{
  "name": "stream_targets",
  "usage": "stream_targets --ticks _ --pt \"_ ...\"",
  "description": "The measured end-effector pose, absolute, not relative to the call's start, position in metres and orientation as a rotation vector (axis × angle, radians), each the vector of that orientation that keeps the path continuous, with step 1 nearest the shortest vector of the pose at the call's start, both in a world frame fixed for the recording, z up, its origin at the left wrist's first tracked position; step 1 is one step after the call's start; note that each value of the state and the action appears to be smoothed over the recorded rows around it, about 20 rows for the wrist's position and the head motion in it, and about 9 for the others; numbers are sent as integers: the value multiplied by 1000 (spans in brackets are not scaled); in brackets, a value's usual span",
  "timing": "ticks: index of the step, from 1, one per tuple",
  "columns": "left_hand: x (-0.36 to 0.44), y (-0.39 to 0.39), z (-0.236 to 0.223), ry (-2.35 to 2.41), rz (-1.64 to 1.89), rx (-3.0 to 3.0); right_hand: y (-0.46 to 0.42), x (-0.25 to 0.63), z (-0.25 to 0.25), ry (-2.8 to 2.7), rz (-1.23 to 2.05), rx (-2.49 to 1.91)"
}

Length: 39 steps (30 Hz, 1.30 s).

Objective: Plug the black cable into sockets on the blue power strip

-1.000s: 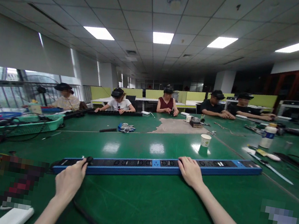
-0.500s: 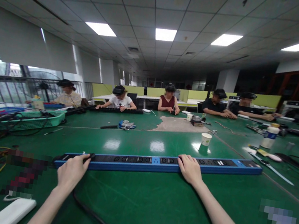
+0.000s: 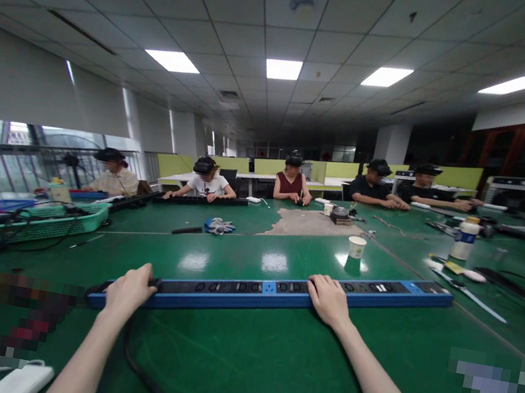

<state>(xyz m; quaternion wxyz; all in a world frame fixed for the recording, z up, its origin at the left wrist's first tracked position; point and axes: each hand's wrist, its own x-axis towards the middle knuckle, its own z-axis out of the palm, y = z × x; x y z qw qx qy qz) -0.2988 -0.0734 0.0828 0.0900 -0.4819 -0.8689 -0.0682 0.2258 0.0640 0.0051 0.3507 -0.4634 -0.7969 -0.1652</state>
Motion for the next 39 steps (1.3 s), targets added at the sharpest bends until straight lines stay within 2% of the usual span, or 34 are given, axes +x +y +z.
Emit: stream_targets --ticks 7,10,15,21,30,34,39 --pt "-297 -84 133 -2477 -517 -1219 66 226 6 -2068 -427 -1209" --pt "-287 -83 150 -2439 -663 -1472 66 226 5 -2069 -422 -1210" --pt "-260 -68 132 -2535 -734 -1981 65 225 5 -2068 -421 -1203" --pt "-265 -57 111 -2303 -488 -2259 65 227 5 -2063 -425 -1188" --pt "-268 -72 123 -2155 -362 -2034 65 226 6 -2079 -420 -1211" --pt "-260 -73 125 -2079 -491 -1983 65 226 6 -2076 -417 -1201" --pt "-256 -70 129 -2186 -718 -1552 66 227 5 -2073 -417 -1197"
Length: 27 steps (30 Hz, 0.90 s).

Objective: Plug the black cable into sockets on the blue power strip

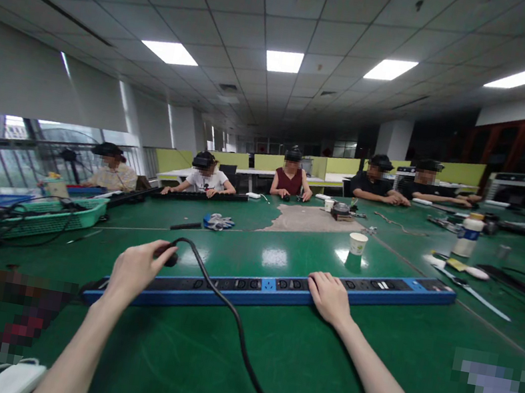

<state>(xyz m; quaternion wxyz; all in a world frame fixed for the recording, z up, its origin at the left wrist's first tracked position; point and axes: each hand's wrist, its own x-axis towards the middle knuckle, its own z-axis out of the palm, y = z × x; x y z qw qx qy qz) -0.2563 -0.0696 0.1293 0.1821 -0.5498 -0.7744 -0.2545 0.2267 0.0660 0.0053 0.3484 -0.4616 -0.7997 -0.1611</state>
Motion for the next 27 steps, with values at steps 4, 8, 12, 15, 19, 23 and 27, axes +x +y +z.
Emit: stream_targets --ticks 4,8,12,15,19,23,27 --pt "-261 -65 126 -2198 -883 -1215 66 227 4 -2070 -416 -1198" --pt "-274 -58 110 -2341 -846 -1194 66 226 5 -2069 -416 -1199" --pt "-285 -51 85 -2483 -735 -1277 66 226 6 -2074 -408 -1198" --pt "-289 -47 72 -2516 -712 -1306 66 227 6 -2077 -409 -1202" --pt "-287 -47 68 -2504 -741 -1285 67 226 4 -2075 -417 -1209" --pt "-282 -48 72 -2490 -766 -1250 67 226 3 -2069 -423 -1204" --pt "-273 -50 72 -2506 -714 -1290 68 226 4 -2064 -423 -1204"
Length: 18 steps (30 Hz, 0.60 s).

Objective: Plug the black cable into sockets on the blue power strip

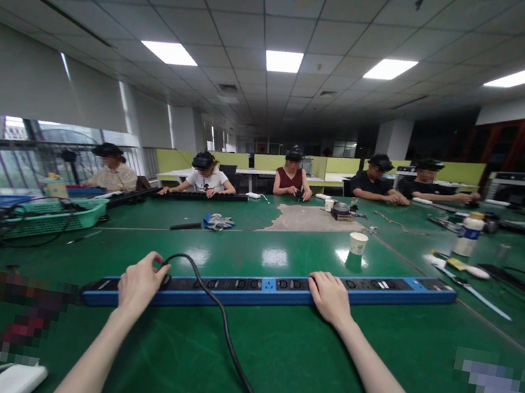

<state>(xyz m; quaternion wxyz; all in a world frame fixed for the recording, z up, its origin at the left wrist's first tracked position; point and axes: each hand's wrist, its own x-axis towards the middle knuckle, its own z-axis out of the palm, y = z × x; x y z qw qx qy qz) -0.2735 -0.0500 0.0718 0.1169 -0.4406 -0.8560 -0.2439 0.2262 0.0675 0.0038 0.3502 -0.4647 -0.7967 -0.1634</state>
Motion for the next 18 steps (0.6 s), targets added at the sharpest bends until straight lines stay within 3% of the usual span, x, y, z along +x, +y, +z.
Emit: stream_targets --ticks 6,18 --pt "-264 -47 69 -2441 -535 -1345 68 227 4 -2066 -408 -1205" --pt "-269 -39 64 -2584 -515 -1413 66 226 4 -2062 -415 -1218"
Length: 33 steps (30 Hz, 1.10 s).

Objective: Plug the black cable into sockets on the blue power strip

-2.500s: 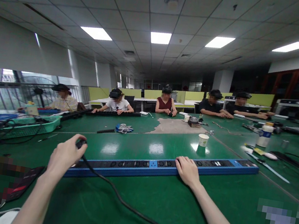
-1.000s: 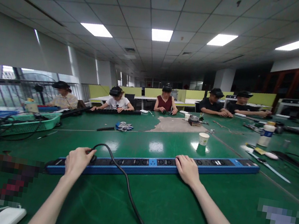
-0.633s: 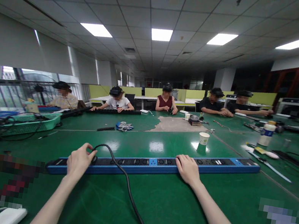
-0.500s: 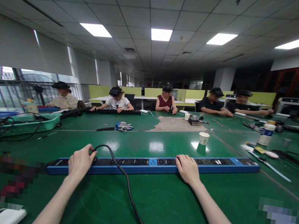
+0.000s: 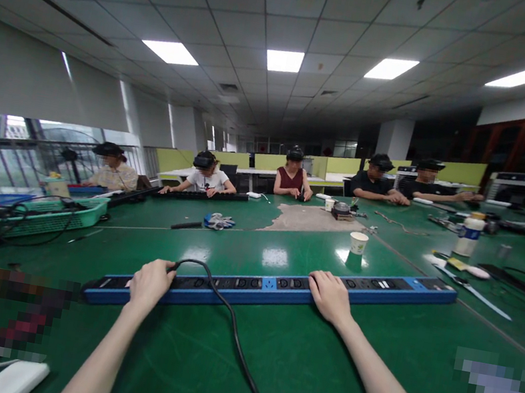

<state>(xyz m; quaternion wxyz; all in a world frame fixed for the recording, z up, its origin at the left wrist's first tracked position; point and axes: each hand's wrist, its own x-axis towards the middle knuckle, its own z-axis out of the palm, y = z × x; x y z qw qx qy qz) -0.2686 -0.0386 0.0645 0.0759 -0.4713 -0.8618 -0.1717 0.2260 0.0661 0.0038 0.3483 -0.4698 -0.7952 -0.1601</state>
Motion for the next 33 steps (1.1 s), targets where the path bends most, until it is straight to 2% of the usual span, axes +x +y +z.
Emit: stream_targets --ticks 11,23,29,33 --pt "-282 -41 60 -2691 -543 -1323 65 226 4 -2060 -446 -1214" --pt "-264 -43 58 -2496 -414 -1381 67 226 4 -2060 -432 -1191" --pt "-253 -49 96 -2288 -570 -1316 69 226 3 -2061 -442 -1198" --pt "-246 -50 115 -2419 -624 -1360 69 226 4 -2065 -439 -1190"
